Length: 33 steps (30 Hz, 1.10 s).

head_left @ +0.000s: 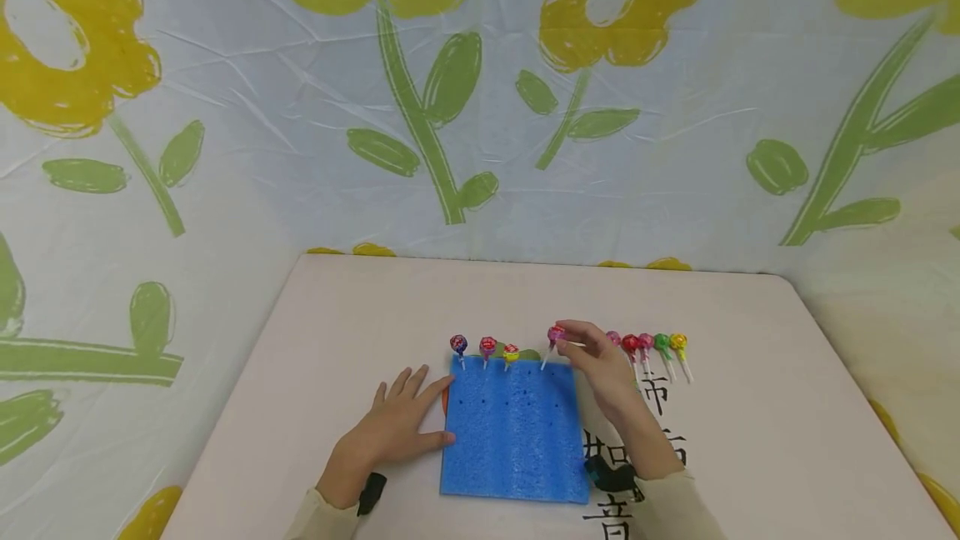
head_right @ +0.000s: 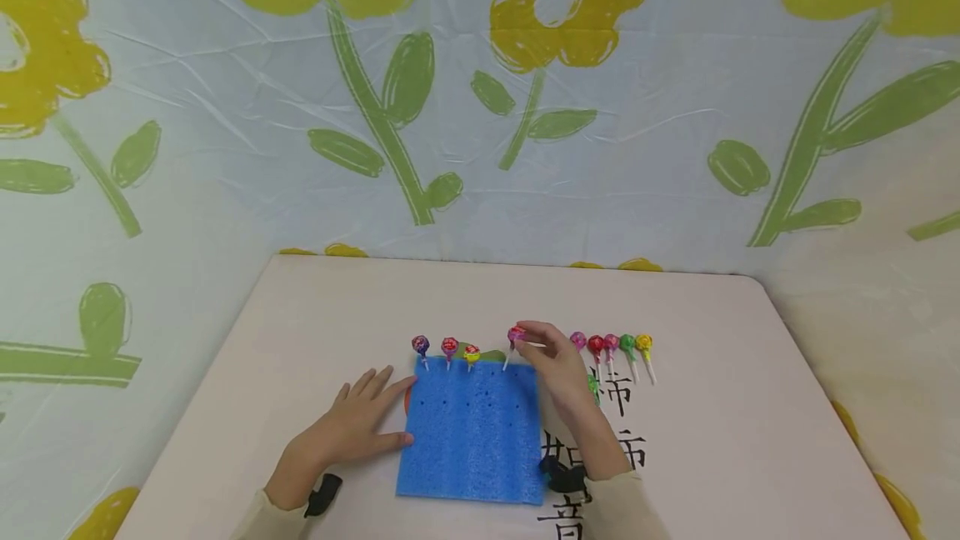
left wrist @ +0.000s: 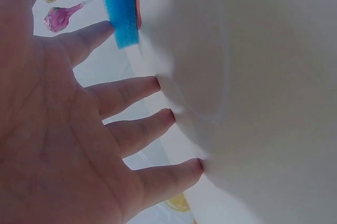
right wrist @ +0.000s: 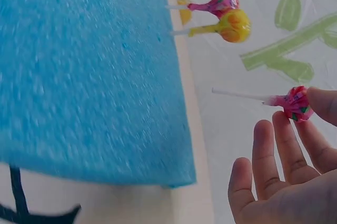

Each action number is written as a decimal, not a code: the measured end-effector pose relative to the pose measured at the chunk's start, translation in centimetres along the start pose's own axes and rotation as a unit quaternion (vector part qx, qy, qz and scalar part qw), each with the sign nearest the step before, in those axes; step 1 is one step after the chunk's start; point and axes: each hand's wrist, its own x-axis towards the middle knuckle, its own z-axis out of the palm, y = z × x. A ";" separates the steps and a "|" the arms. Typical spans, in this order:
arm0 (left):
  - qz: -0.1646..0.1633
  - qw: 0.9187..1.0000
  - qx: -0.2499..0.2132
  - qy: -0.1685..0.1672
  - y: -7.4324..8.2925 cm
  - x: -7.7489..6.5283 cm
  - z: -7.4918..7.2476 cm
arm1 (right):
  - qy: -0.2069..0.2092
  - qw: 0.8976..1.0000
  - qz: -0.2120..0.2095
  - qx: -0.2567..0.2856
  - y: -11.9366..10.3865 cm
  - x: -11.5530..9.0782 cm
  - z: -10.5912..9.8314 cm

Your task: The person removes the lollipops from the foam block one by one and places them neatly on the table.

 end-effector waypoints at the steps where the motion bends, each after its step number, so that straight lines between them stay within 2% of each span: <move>1: -0.001 1.000 0.000 0.000 0.0 0.0 0.0 | 0.003 1.000 0.000 -0.010 -0.1 -0.1 -0.3; 6: -0.003 1.000 -0.002 -0.002 0.1 0.0 0.0 | 0.013 0.999 -0.002 -0.033 -0.4 -0.7 -1.8; 14: 0.000 1.000 -0.001 -0.006 0.1 0.1 0.1 | 0.024 0.999 -0.016 -0.033 -0.9 -1.9 -5.1; 20: -0.014 1.000 0.000 -0.004 0.2 -0.1 0.1 | 0.047 0.996 -0.022 -0.079 -0.9 -2.9 -7.7; 26: -0.011 1.000 -0.009 0.000 0.4 -0.2 -0.1 | 0.063 0.990 -0.002 -0.125 -0.1 -3.9 -10.5; 33: -0.009 1.000 -0.008 0.001 0.1 0.0 0.2 | 0.052 0.983 0.040 -0.174 1.3 -4.2 -12.9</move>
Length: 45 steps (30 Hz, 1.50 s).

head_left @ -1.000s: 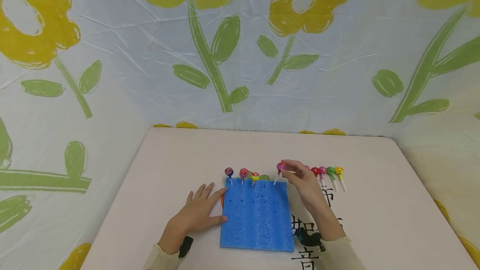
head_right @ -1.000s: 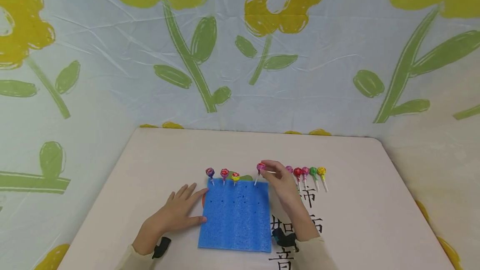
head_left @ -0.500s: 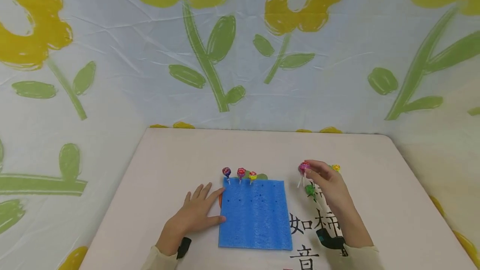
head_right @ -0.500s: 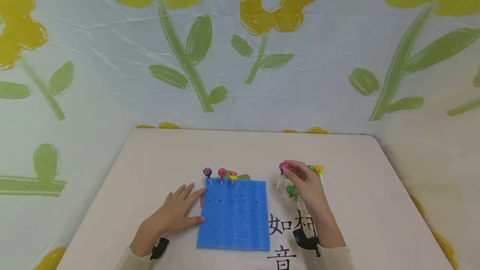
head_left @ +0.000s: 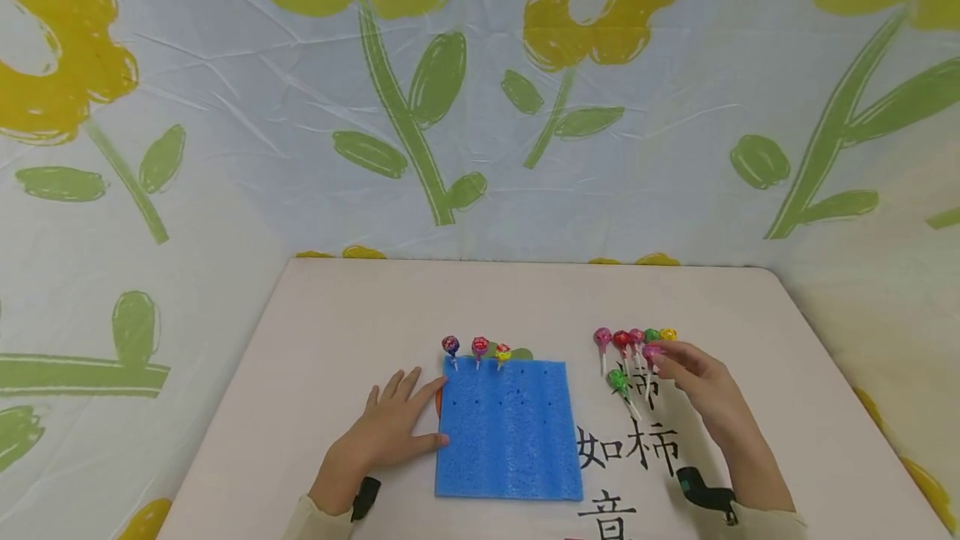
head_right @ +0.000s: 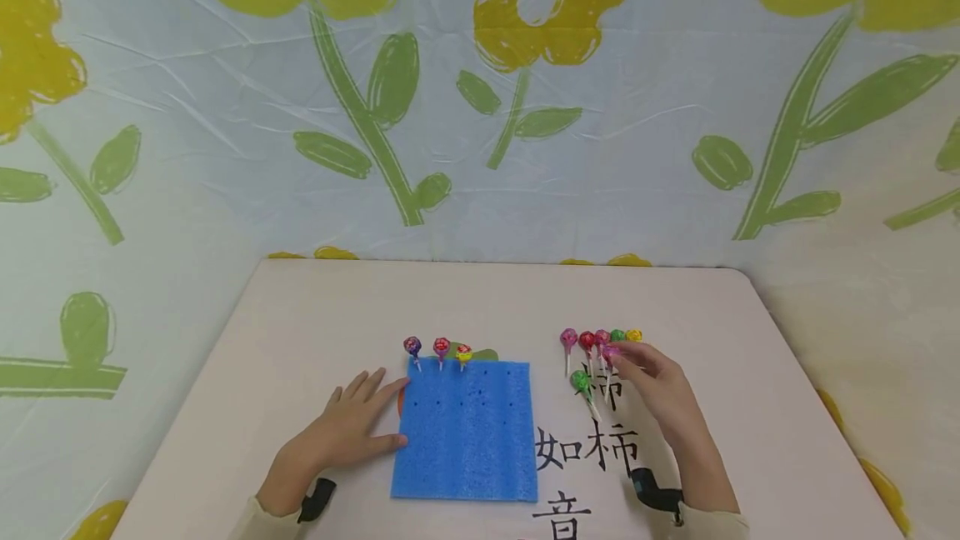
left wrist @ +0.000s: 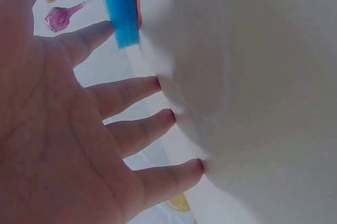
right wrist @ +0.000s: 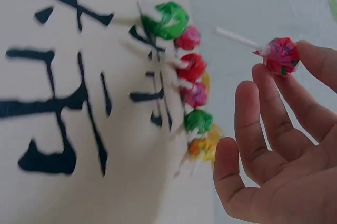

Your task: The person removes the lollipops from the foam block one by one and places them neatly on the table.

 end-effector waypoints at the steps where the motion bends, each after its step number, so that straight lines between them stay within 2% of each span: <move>1: 0.000 1.000 0.001 0.000 -0.1 0.0 0.0 | -0.005 1.000 0.006 -0.002 0.2 0.1 -0.1; 8: 0.001 1.000 0.005 0.002 -0.3 0.0 0.2 | -0.032 0.998 0.050 -0.008 1.5 0.3 0.4; 20: 0.001 1.000 0.000 0.001 0.0 -0.2 0.0 | -0.046 0.994 0.080 -0.050 1.7 0.5 1.4; 30: 0.001 1.000 0.004 0.002 0.2 -0.2 -0.1 | -0.037 0.993 0.082 -0.077 2.1 0.5 2.2; 45: 0.003 1.000 0.001 0.000 0.2 -0.2 -0.3 | -0.028 0.989 0.076 -0.125 1.9 0.5 2.1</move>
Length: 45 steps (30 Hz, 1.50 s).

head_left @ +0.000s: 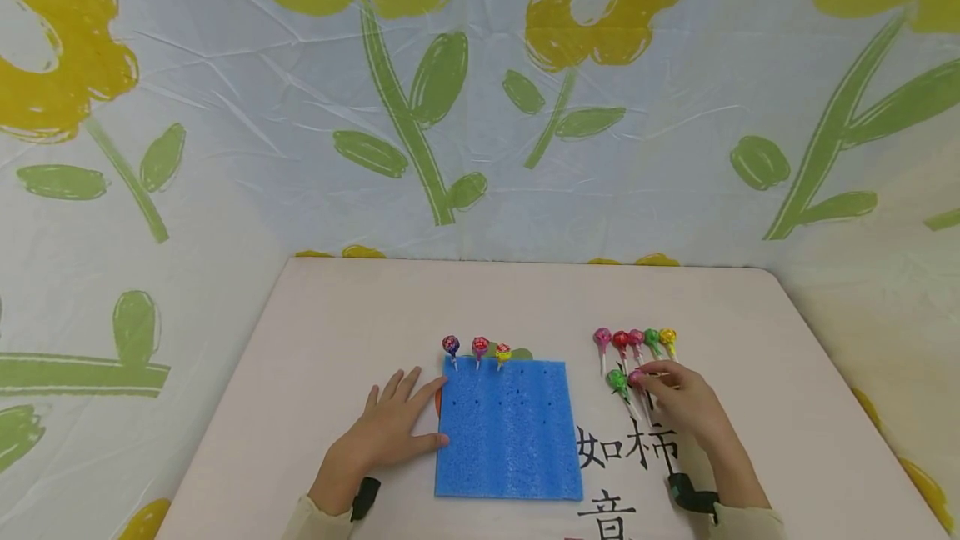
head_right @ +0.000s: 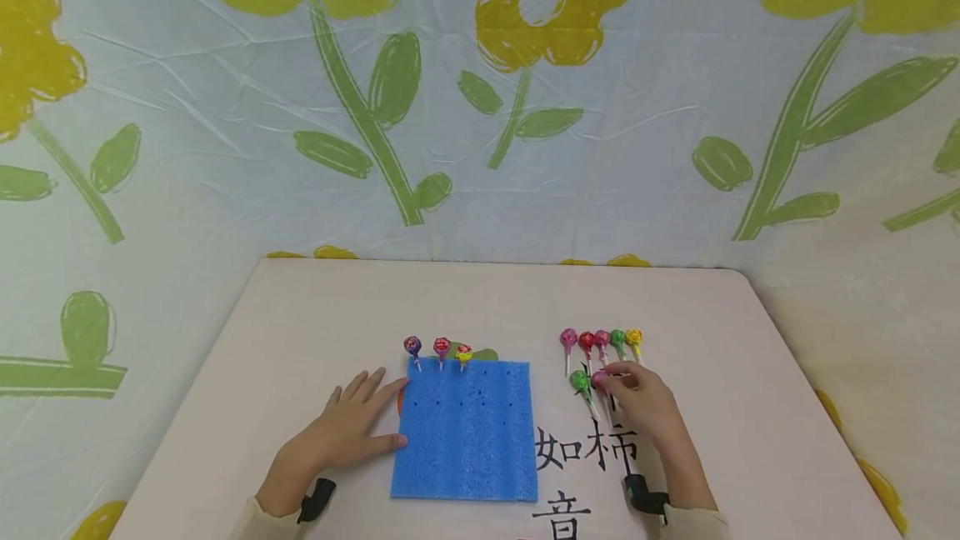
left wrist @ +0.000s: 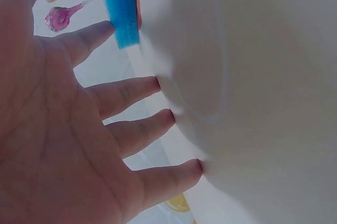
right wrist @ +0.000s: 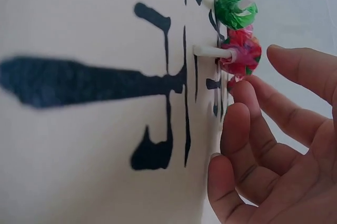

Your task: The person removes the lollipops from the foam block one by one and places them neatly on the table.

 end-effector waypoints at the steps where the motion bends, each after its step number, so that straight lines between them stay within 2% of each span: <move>1: 0.000 1.000 0.001 0.000 0.0 0.0 0.0 | 0.000 1.000 0.002 -0.003 -0.1 0.0 -0.1; 6: 0.000 1.000 0.003 -0.001 0.1 0.0 -0.1 | 0.007 1.000 -0.005 -0.016 -0.7 -0.4 -0.4; 10: 0.002 1.000 0.001 -0.001 0.1 -0.1 -0.1 | 0.022 0.999 -0.039 -0.017 -1.4 -0.7 -0.6; 14: 0.000 1.000 -0.002 -0.003 0.1 -0.1 -0.2 | 0.041 0.997 -0.067 0.006 -2.5 -1.0 -0.2; 23: -0.003 1.000 -0.004 -0.003 0.1 -0.1 -0.2 | 0.044 0.990 -0.113 0.077 -6.0 -0.3 2.3; 31: -0.002 1.000 -0.006 -0.003 0.2 -0.1 -0.3 | 0.031 0.983 -0.128 0.125 -8.4 0.6 5.5; 36: -0.001 1.000 -0.008 -0.002 0.1 0.0 -0.2 | 0.008 0.973 -0.140 0.185 -9.5 0.9 7.0; 42: 0.001 1.000 -0.007 -0.001 0.0 0.0 -0.1 | -0.046 0.948 -0.167 0.267 -10.7 1.2 8.5; 45: 0.002 1.000 -0.008 0.001 0.0 0.0 -0.1 | -0.073 0.938 -0.161 0.297 -11.1 1.4 9.2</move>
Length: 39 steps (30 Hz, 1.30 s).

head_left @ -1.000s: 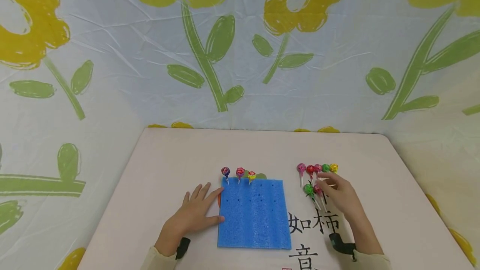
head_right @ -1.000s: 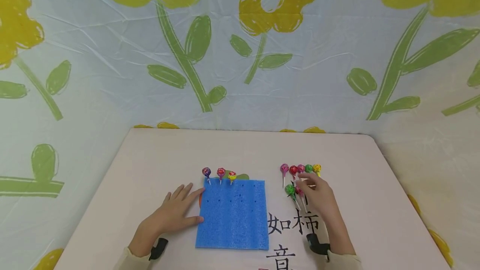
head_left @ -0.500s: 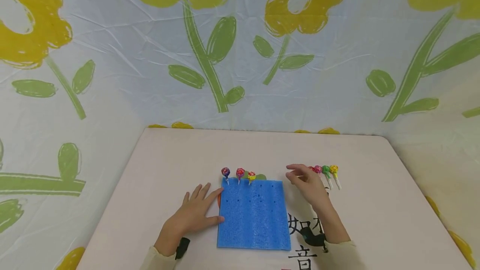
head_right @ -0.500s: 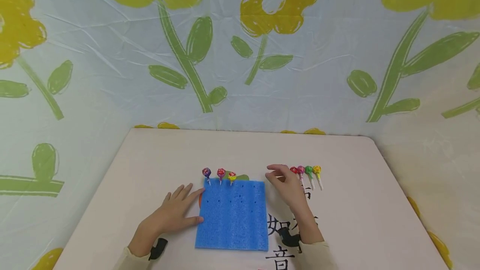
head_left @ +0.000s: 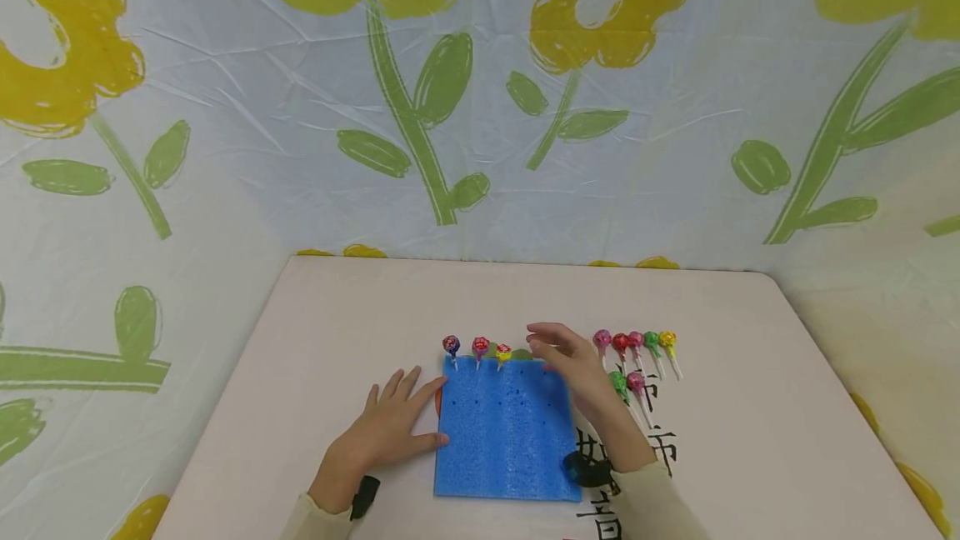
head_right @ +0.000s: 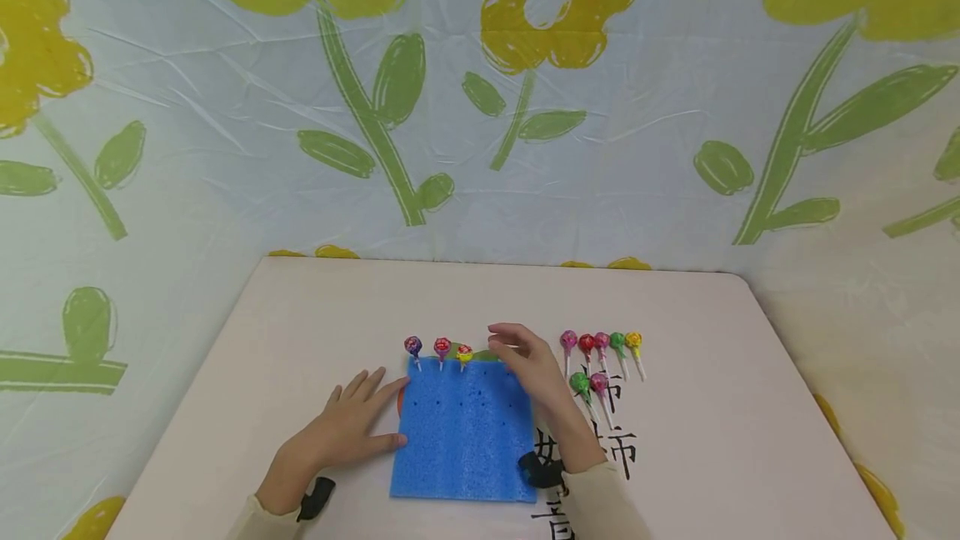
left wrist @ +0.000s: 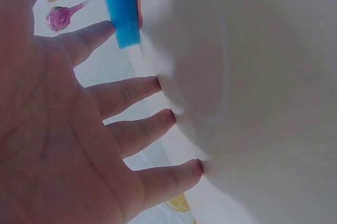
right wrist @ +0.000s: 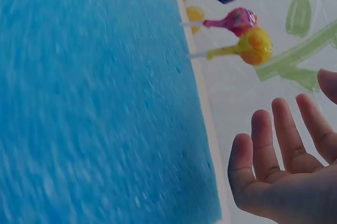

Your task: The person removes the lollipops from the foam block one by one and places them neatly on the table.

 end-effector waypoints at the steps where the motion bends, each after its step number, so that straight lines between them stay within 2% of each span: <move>1: 0.000 1.000 0.000 0.001 0.0 0.0 0.0 | -0.004 1.000 0.008 0.008 0.1 0.1 0.2; 6: -0.001 1.000 0.006 0.000 -0.2 0.1 0.2 | -0.017 0.998 0.037 0.039 0.5 0.5 1.2; 10: 0.000 1.000 0.006 -0.001 -0.3 0.1 0.3 | -0.018 0.998 0.044 0.035 0.5 0.6 1.9; 24: -0.001 1.000 0.007 0.000 -0.1 0.0 0.1 | -0.059 0.998 0.031 -0.006 1.0 0.7 2.8; 39: -0.004 1.000 0.003 -0.003 0.1 0.1 -0.1 | -0.054 0.998 0.022 0.008 0.8 0.7 2.7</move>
